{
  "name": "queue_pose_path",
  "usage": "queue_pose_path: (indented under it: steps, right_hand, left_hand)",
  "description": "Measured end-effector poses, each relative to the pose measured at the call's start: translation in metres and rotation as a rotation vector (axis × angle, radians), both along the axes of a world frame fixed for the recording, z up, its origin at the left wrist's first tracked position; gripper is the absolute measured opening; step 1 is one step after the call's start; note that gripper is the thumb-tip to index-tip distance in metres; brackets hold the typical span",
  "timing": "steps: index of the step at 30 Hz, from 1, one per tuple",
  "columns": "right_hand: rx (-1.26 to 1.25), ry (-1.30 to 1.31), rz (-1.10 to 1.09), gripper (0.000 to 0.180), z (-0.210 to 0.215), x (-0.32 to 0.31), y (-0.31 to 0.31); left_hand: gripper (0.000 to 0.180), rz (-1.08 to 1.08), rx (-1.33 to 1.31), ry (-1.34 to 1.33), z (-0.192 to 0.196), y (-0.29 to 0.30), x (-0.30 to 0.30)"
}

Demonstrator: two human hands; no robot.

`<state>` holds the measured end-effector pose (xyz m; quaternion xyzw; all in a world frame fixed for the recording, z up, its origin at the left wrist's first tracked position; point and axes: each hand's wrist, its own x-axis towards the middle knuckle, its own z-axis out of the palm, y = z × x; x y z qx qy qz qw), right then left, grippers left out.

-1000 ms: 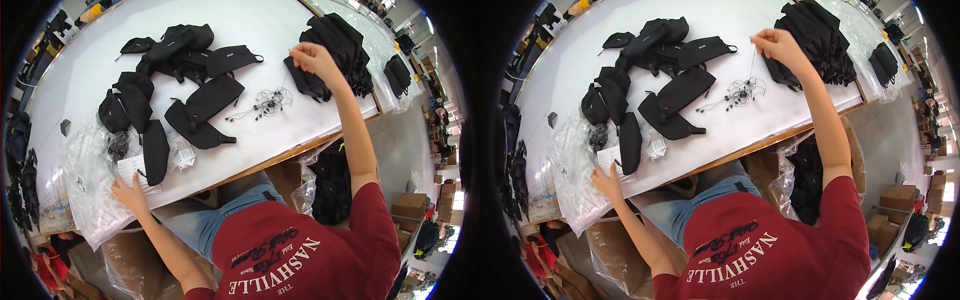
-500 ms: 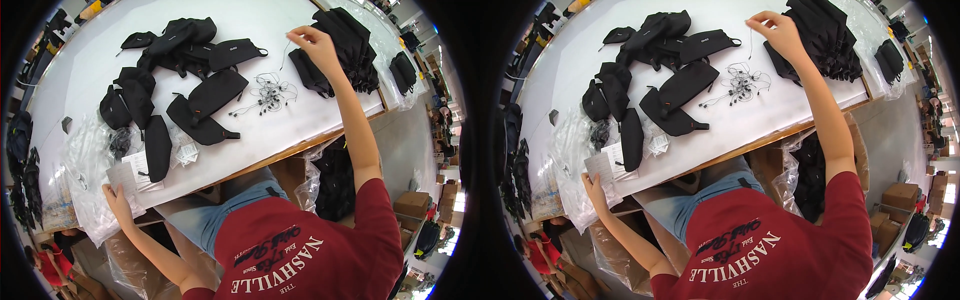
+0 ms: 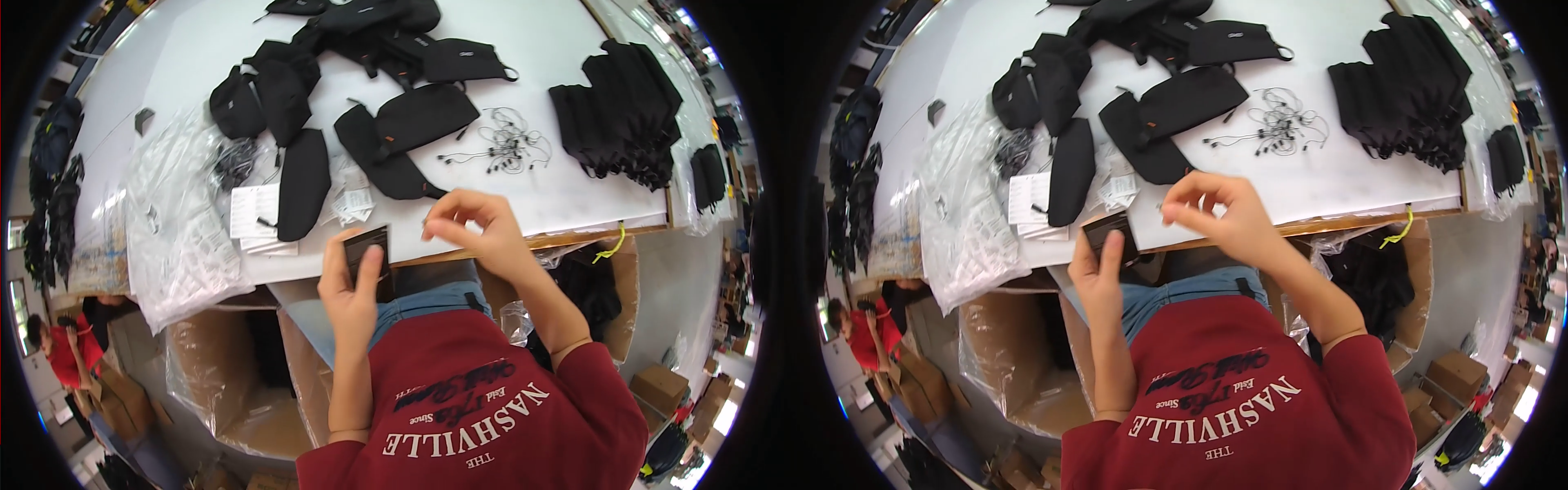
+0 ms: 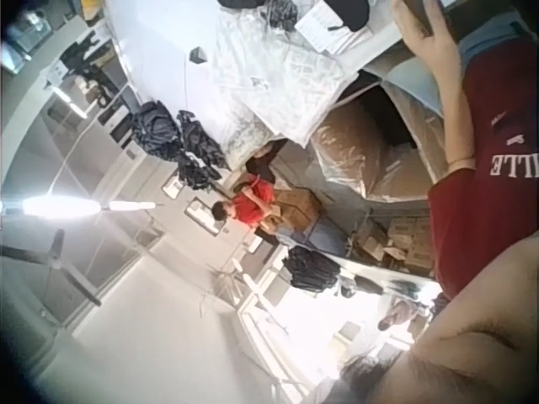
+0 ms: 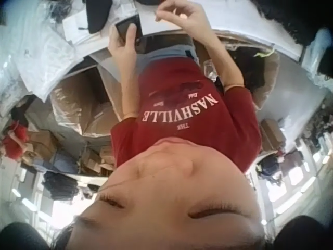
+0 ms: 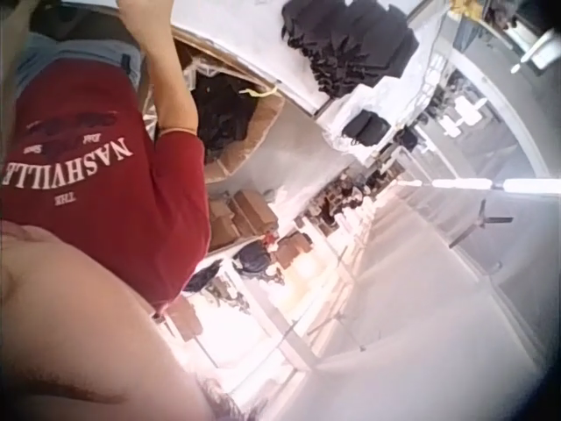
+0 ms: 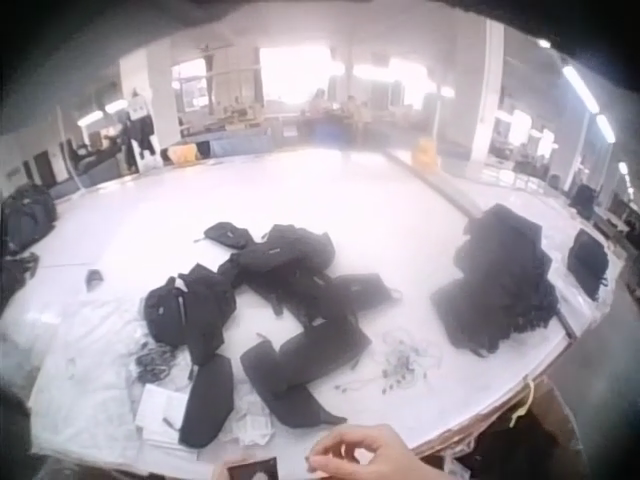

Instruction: Packaging and inspecting small black fabric pouches, including inserting labels or accessories and sorting them.

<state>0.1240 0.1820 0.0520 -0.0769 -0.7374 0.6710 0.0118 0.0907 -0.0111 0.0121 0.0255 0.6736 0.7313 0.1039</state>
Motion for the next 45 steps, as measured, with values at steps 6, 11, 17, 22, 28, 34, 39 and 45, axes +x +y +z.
queue_pose_path:
  steps: [6,11,17,22,28,34,39,45]
  right_hand:
    - [0.103,0.040,-0.042,0.006,-0.011,-0.003,-0.038]
    - [0.122,0.059,-0.044,0.007,-0.014,-0.006,-0.040]
    - [0.139,0.086,-0.045,0.007,-0.008,-0.005,-0.040]
    - [0.125,0.234,-0.055,0.009,-0.014,0.003,-0.035]
    - [0.221,0.257,0.102,0.008,-0.022,0.016,-0.023]
    - [0.215,0.132,0.223,0.008,-0.034,0.022,-0.019]
    - [-0.385,-0.161,0.203,0.012,-0.049,0.022,-0.013]
    - [-0.467,-0.244,0.159,0.016,-0.061,0.020,0.000]
  left_hand:
    - [0.012,0.074,-0.095,0.152,0.004,0.004,0.013]
    - [0.020,0.083,-0.296,0.433,0.011,0.001,0.009]
    - [0.024,0.045,-0.282,0.550,0.011,-0.005,0.007]
    - [0.025,-0.017,-0.091,0.421,0.010,-0.011,0.012]
    - [0.015,-0.442,0.320,-0.090,-0.007,-0.025,0.003]
    - [0.008,-0.498,0.026,-0.089,-0.017,-0.016,0.007]
    - [0.007,-0.440,-0.001,0.019,-0.018,0.001,0.005]
    - [0.013,-0.390,-0.293,0.403,-0.018,0.042,-0.044]
